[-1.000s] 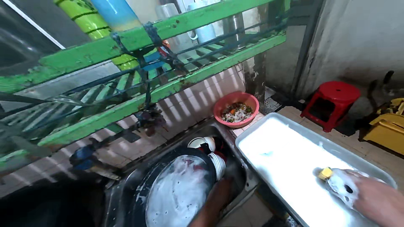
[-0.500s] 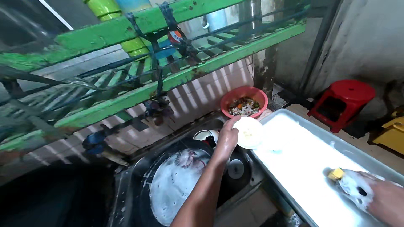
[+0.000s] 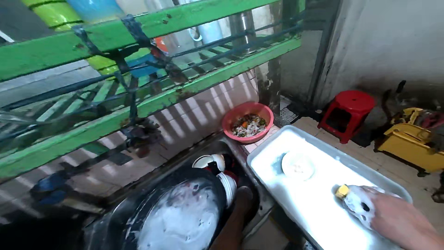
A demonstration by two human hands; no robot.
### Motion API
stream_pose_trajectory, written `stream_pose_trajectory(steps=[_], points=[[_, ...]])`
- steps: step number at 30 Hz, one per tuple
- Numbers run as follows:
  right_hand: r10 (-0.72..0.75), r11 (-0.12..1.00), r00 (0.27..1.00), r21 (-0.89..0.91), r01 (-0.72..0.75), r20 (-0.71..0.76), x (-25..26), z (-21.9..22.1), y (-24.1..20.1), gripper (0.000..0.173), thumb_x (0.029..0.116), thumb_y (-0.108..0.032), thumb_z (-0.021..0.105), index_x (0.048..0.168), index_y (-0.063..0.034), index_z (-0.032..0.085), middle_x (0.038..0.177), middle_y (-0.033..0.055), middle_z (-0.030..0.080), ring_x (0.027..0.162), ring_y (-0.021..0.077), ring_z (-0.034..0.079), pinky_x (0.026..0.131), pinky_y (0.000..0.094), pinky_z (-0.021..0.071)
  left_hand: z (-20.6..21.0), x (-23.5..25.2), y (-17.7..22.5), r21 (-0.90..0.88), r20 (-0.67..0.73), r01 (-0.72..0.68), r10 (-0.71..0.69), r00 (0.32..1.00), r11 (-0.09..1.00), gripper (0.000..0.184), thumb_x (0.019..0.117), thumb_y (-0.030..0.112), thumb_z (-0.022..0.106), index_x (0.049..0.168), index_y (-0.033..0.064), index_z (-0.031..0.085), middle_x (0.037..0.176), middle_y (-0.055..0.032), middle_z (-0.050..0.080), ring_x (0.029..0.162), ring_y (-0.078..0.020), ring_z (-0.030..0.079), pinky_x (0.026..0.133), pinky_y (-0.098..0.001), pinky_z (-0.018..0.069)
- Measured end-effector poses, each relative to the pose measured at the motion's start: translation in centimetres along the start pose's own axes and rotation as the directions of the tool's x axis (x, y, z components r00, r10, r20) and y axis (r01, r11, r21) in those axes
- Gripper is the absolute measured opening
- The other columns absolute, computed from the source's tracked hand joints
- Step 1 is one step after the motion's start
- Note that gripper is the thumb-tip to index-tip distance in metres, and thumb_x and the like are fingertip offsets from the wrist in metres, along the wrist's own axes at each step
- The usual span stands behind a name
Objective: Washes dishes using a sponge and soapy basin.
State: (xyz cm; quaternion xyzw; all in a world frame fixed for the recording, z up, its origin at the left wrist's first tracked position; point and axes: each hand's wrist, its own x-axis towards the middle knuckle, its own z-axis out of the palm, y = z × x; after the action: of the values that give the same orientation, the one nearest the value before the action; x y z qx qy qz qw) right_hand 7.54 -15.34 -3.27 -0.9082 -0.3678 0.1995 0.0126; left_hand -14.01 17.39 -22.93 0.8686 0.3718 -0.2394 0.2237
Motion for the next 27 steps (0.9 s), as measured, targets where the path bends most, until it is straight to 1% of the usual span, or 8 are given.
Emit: stream_pose_trajectory(steps=[3, 6, 9, 11, 13, 17, 20, 27], points=[[-0.007, 1.0, 1.0, -0.01, 0.007, -0.009, 0.3, 0.3, 0.1, 0.047, 0.091, -0.037, 0.07, 0.131, -0.0133, 0.066, 0.131, 0.0171, 0.067, 0.123, 0.0411, 0.062, 0.098, 0.0659, 0.0481, 1.0, -0.6, -1.8, -0.077, -0.006, 0.149, -0.15, 0.989, 0.986, 0.071, 0.0976, 0.038, 0.063, 0.154, 0.0003, 0.039, 0.152, -0.0247, 0.047, 0.139, -0.0396, 0.049, 0.114, -0.0563, 0.0401], [-0.006, 1.0, 1.0, -0.022, 0.005, -0.017, 0.2, 0.5, 0.0, 0.045, 0.0907, -0.035, 0.069, 0.129, -0.0118, 0.067, 0.129, 0.0175, 0.068, 0.121, 0.0415, 0.063, 0.097, 0.065, 0.049, 0.0, -1.6, -1.3, -0.044, -0.021, 0.21, -0.211, 0.977, 0.977, 0.054, 0.1049, 0.026, 0.049, 0.152, -0.0003, 0.042, 0.147, -0.0241, 0.053, 0.132, -0.0397, 0.055, 0.109, -0.0573, 0.0451], [0.013, 0.999, 1.0, -0.041, -0.012, 0.024, 0.4, 0.1, -0.2, 0.046, 0.0924, -0.036, 0.067, 0.131, -0.0125, 0.065, 0.129, 0.0178, 0.068, 0.12, 0.0426, 0.063, 0.097, 0.0652, 0.0486, -1.2, -2.0, -1.3, -0.543, -0.207, 0.201, -0.362, 0.909, 0.815, 0.043, 0.1042, 0.025, 0.057, 0.138, -0.0016, 0.056, 0.131, -0.0248, 0.063, 0.125, -0.0372, 0.06, 0.107, -0.0526, 0.0464], [0.023, 0.999, 0.998, -0.039, -0.021, 0.052, 0.4, 0.0, -0.5, 0.044, 0.0931, -0.037, 0.067, 0.131, -0.0139, 0.065, 0.129, 0.0176, 0.068, 0.119, 0.0427, 0.064, 0.095, 0.0665, 0.0487, -3.1, -3.8, -0.2, -0.83, -0.371, -0.041, -0.496, 0.785, 0.556, 0.039, 0.0983, 0.016, 0.068, 0.129, -0.0065, 0.059, 0.113, -0.0264, 0.068, 0.103, -0.0358, 0.067, 0.092, -0.0526, 0.0537], [0.013, 1.0, 0.998, -0.015, -0.013, 0.056, 0.3, -0.1, -0.5, 0.044, 0.0928, -0.035, 0.068, 0.131, -0.0135, 0.065, 0.128, 0.0188, 0.068, 0.118, 0.0438, 0.064, 0.096, 0.0679, 0.0478, -5.9, -6.7, 2.1, -0.838, -0.538, -0.367, -0.494, 0.684, 0.404, 0.034, 0.0983, 0.008, 0.064, 0.128, -0.0074, 0.057, 0.103, -0.0205, 0.068, 0.087, -0.0238, 0.067, 0.08, -0.0427, 0.0571], [-0.001, 1.0, 0.999, 0.004, 0.0, 0.052, 0.4, 0.1, -0.3, 0.046, 0.0912, -0.033, 0.07, 0.132, -0.0114, 0.065, 0.127, 0.0211, 0.068, 0.117, 0.0466, 0.064, 0.096, 0.0695, 0.0471, -11.6, -10.9, 6.8, -0.699, -0.707, -0.632, -0.188, 0.682, 0.335, 0.043, 0.1008, 0.015, 0.054, 0.138, -0.0053, 0.052, 0.128, -0.016, 0.064, 0.117, -0.0133, 0.062, 0.101, -0.0327, 0.0509], [-0.007, 1.0, 0.999, -0.007, 0.007, 0.034, 0.4, 0.2, -0.2, 0.045, 0.0915, -0.034, 0.069, 0.131, -0.0125, 0.065, 0.126, 0.02, 0.068, 0.117, 0.0454, 0.064, 0.096, 0.0684, 0.0478, -12.3, -9.7, 5.9, -0.718, -0.67, -0.58, -0.157, 0.725, 0.385, 0.058, 0.1045, 0.031, 0.046, 0.155, 0.0034, 0.038, 0.159, -0.0159, 0.04, 0.145, -0.022, 0.041, 0.118, -0.0424, 0.0362], [0.023, 0.999, 0.998, -0.027, -0.021, 0.065, 0.5, -0.2, -0.3, 0.045, 0.092, -0.036, 0.068, 0.13, -0.0127, 0.065, 0.129, 0.0179, 0.067, 0.12, 0.042, 0.063, 0.097, 0.0657, 0.0478, -2.7, -0.5, -0.5, -0.886, -0.272, 0.02, -0.557, 0.784, 0.462, 0.068, 0.0968, 0.01, 0.067, 0.151, -0.0077, 0.032, 0.141, -0.0326, 0.052, 0.129, -0.0425, 0.054, 0.107, -0.0554, 0.0451]])
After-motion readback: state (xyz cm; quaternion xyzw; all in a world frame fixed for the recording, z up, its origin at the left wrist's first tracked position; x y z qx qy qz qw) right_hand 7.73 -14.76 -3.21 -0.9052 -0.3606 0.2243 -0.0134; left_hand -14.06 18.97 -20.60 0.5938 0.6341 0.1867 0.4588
